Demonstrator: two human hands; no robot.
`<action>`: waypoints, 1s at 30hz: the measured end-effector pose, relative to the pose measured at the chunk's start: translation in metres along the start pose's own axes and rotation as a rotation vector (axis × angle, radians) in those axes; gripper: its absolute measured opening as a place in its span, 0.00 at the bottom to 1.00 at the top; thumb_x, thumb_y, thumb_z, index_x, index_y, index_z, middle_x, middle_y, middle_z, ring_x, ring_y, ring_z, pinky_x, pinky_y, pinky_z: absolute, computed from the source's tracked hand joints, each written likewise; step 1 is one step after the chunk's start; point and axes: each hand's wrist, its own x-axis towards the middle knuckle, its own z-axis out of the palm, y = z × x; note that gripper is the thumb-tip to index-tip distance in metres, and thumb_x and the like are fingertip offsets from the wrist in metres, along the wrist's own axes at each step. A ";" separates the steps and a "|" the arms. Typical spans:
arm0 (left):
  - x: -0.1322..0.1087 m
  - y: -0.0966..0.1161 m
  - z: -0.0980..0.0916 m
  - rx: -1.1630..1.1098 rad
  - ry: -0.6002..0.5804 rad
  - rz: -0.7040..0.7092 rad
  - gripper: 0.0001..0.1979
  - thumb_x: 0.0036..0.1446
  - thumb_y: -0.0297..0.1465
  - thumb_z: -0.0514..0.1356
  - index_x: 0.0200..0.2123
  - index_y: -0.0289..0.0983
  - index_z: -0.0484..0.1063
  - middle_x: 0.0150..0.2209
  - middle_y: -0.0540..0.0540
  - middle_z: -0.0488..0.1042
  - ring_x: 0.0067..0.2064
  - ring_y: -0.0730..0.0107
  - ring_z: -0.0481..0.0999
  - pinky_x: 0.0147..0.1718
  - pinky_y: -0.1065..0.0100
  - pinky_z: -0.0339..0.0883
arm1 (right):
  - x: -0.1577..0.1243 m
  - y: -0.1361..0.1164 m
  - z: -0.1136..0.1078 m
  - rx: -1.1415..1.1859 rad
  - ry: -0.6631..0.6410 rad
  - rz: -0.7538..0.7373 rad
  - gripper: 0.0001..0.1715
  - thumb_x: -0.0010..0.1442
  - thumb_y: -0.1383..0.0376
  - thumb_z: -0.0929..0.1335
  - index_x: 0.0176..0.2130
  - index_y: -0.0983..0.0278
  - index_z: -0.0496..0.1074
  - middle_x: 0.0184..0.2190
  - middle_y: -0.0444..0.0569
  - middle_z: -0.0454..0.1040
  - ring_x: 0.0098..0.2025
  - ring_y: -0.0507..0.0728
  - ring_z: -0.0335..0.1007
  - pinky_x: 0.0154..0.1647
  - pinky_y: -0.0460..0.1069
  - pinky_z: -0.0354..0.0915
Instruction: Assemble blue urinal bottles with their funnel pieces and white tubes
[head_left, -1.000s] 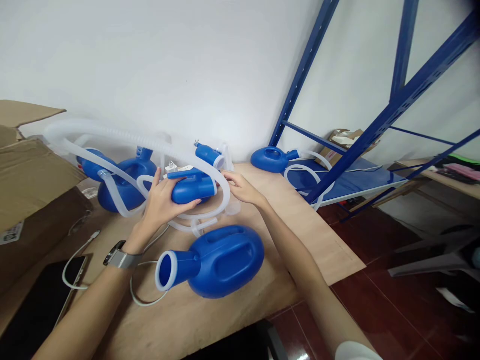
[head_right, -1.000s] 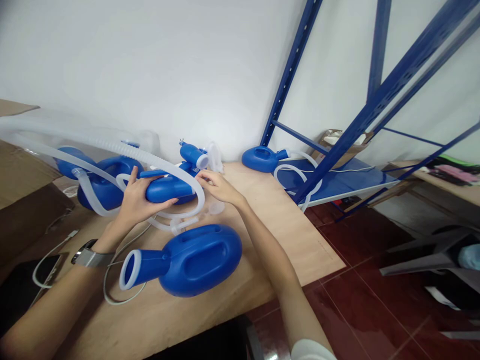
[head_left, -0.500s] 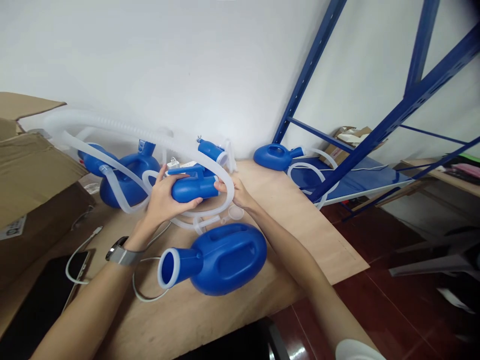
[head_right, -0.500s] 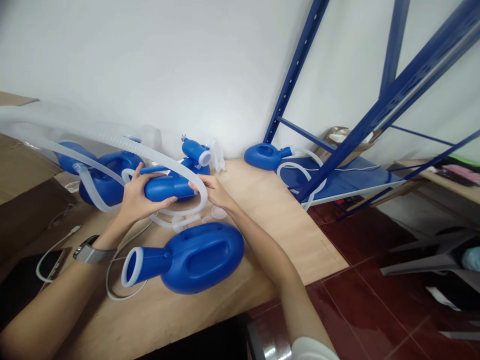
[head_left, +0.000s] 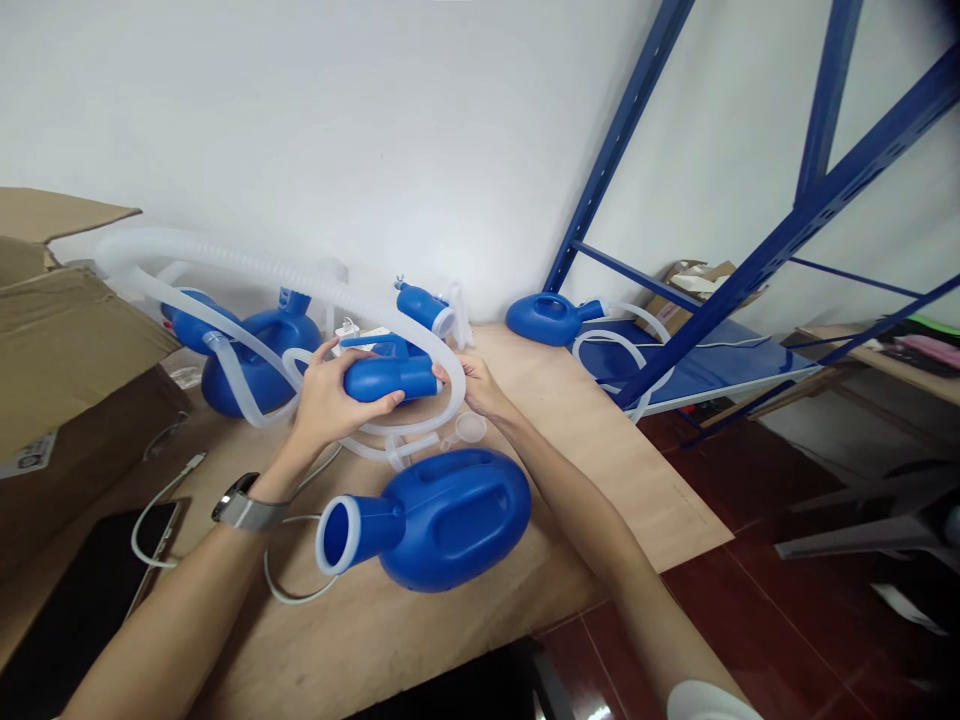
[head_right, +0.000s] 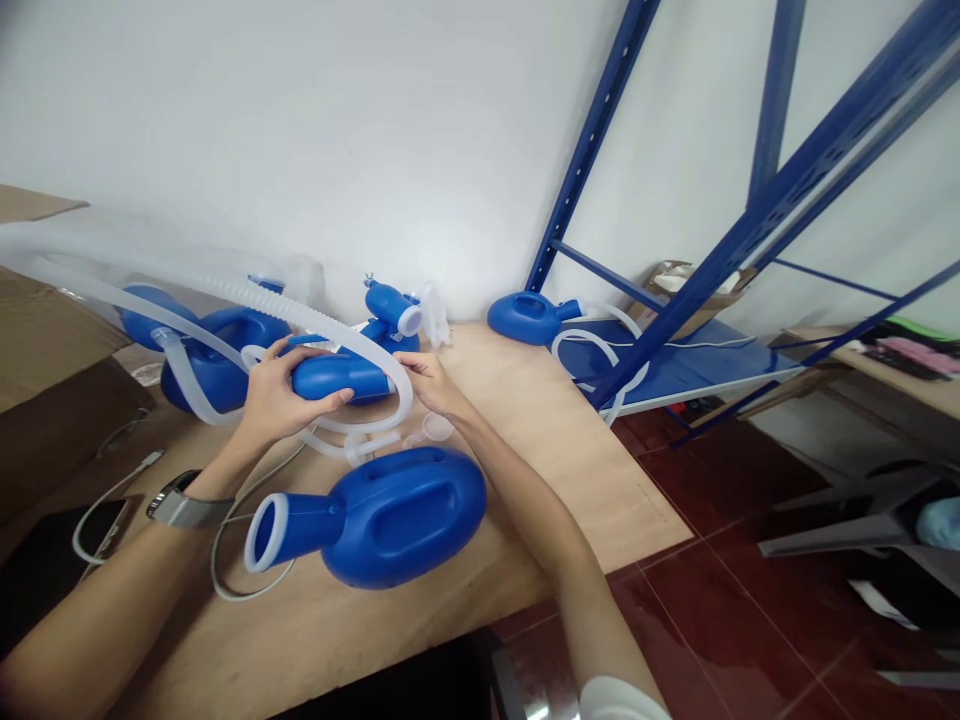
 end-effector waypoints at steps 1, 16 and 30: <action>0.000 0.001 0.001 0.003 -0.002 -0.019 0.30 0.43 0.56 0.70 0.44 0.43 0.79 0.47 0.42 0.83 0.65 0.32 0.71 0.63 0.38 0.66 | 0.001 0.001 -0.001 0.000 -0.005 -0.011 0.31 0.56 0.39 0.74 0.27 0.63 0.73 0.26 0.42 0.66 0.30 0.52 0.59 0.34 0.48 0.61; 0.006 0.031 -0.019 0.009 -0.044 0.139 0.32 0.51 0.55 0.67 0.54 0.42 0.78 0.50 0.42 0.84 0.56 0.41 0.79 0.64 0.44 0.65 | -0.005 -0.018 0.018 -0.084 0.163 -0.025 0.35 0.61 0.37 0.69 0.24 0.60 0.56 0.24 0.39 0.52 0.28 0.50 0.47 0.28 0.47 0.51; 0.005 0.023 0.006 0.034 -0.073 -0.053 0.32 0.51 0.60 0.65 0.44 0.40 0.81 0.45 0.39 0.85 0.48 0.39 0.83 0.58 0.41 0.69 | 0.007 0.010 0.009 0.006 0.235 0.052 0.31 0.58 0.39 0.70 0.26 0.61 0.64 0.25 0.41 0.61 0.30 0.52 0.56 0.33 0.47 0.59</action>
